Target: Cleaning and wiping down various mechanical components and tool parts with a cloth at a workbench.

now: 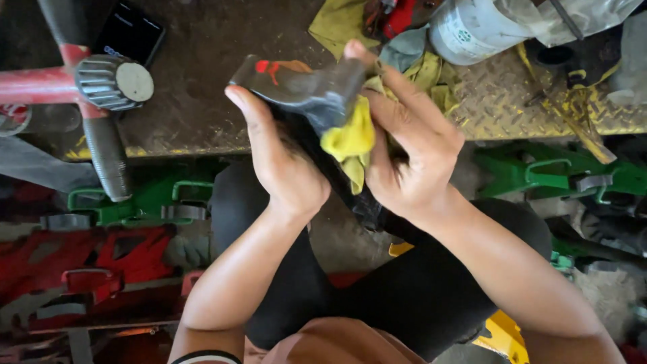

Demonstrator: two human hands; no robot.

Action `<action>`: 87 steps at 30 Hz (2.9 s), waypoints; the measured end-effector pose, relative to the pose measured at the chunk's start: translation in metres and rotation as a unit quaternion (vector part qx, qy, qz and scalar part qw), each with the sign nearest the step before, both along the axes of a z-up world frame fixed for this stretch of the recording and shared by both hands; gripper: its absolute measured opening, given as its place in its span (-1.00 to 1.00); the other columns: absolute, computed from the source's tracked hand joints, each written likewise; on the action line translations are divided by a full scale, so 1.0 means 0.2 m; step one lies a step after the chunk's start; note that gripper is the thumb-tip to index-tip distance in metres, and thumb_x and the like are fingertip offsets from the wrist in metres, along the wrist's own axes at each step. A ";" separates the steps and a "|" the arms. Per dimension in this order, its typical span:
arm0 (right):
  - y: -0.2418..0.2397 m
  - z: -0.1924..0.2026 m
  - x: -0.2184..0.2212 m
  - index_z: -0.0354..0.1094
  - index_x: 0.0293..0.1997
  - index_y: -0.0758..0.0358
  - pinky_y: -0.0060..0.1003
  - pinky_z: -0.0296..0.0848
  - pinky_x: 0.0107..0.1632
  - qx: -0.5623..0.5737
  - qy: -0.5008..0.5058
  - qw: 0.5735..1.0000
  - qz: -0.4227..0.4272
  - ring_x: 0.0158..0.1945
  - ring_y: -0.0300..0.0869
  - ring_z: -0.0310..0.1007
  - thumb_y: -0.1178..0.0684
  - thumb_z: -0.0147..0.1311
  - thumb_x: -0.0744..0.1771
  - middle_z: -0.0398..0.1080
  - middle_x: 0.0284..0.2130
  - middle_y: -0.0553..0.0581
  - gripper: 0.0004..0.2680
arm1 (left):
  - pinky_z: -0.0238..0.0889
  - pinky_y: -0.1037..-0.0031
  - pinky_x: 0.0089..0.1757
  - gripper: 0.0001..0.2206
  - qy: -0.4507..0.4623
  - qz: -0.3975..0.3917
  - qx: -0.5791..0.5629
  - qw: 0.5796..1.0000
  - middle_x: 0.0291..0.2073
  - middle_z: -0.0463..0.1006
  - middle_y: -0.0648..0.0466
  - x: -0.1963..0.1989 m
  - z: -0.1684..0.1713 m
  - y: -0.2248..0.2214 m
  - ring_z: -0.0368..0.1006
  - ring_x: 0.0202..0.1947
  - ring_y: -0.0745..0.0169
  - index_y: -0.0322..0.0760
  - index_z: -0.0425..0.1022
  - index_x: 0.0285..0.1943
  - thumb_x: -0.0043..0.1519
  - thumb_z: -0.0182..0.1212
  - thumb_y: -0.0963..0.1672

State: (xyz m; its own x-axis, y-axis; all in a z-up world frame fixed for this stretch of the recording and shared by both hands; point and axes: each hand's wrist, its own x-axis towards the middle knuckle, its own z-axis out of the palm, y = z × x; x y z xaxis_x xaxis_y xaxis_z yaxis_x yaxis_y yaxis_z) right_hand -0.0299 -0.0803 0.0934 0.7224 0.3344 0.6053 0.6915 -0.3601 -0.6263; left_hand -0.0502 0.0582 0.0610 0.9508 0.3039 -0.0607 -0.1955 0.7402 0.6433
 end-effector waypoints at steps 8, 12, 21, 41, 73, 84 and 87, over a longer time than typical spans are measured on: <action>-0.11 -0.08 -0.11 0.42 -0.07 0.42 -0.18 0.55 -0.11 -0.122 0.104 0.985 0.060 -0.13 0.13 0.60 0.35 0.10 0.31 0.51 -0.06 0.40 -0.86 | 0.24 0.16 0.15 -0.45 -0.096 -0.036 -0.121 0.987 -0.28 0.37 0.04 0.02 -0.01 0.14 0.34 -0.29 0.13 -0.33 0.33 -0.09 0.53 -0.31 0.18; -0.17 -0.10 -0.07 0.43 -0.16 0.40 -0.04 0.48 -0.18 -0.215 0.275 0.926 0.147 -0.22 0.21 0.54 0.29 0.08 0.26 0.49 -0.27 0.36 -0.87 | 0.20 0.28 0.07 -0.48 -0.122 -0.048 -0.101 0.986 -0.36 0.29 0.06 0.04 0.00 0.22 0.19 -0.39 0.23 -0.30 0.29 -0.15 0.55 -0.25 0.17; -0.18 0.09 -0.12 0.15 0.05 0.78 -0.01 0.54 -0.28 -0.312 0.264 0.886 0.218 -0.28 0.29 0.51 -0.54 0.06 0.25 0.37 -0.22 0.74 -0.21 | 0.22 0.47 -0.04 -0.54 -0.157 -0.074 -0.227 0.958 -0.45 0.30 0.14 0.08 -0.06 0.26 0.21 -0.43 0.39 -0.32 0.34 -0.13 0.49 -0.17 0.12; -0.47 0.21 -0.09 0.41 -0.15 0.27 -0.30 0.38 -0.29 -0.057 0.396 0.891 0.214 -0.34 -0.24 0.35 0.05 0.07 0.41 0.47 -0.36 0.01 -0.89 | 0.36 0.74 -0.43 -0.77 -0.075 -0.206 -0.373 0.902 -0.45 0.15 0.16 0.13 -0.05 0.26 0.15 -0.45 0.47 -0.47 0.27 -0.10 0.29 0.19 -0.15; -0.12 -0.02 0.01 0.51 0.11 0.16 -0.30 0.56 -0.06 -0.094 -0.058 0.990 -0.090 -0.05 -0.09 0.52 0.33 0.31 0.30 0.39 -0.07 0.13 -0.71 | 0.22 0.27 0.15 -0.36 -0.007 -0.302 -0.085 0.950 0.12 0.37 -0.14 0.00 -0.15 -0.09 0.32 0.14 0.03 -0.44 0.17 0.48 0.47 0.01 0.16; 0.00 0.24 -0.12 0.37 0.08 0.54 0.01 0.50 0.03 -0.110 0.029 0.988 0.107 -0.02 0.23 0.46 0.22 0.12 0.25 0.35 -0.09 0.41 -0.69 | 0.06 -0.04 0.37 -0.25 -0.080 -0.239 -0.227 0.941 0.32 0.38 -0.26 0.04 -0.04 0.08 0.29 0.30 -0.18 -0.33 0.11 0.54 0.41 -0.19 0.26; -0.05 0.22 -0.14 0.36 0.17 0.42 -0.07 0.51 0.05 -0.081 0.086 0.988 0.101 0.02 0.17 0.45 0.15 0.12 0.35 0.35 -0.04 0.33 -0.73 | 0.06 0.05 0.40 -0.27 -0.082 -0.209 -0.232 0.946 0.23 0.39 -0.18 0.06 -0.10 0.10 0.32 0.27 -0.12 -0.37 0.18 0.46 0.42 -0.16 0.26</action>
State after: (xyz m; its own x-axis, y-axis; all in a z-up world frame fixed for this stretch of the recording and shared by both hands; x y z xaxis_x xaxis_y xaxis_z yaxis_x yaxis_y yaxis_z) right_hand -0.0589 -0.0907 0.1374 0.7181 0.5649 0.4065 0.6484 -0.3309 -0.6856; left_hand -0.0386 0.0792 0.0419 0.9902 -0.1248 0.0629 0.1086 0.9703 0.2162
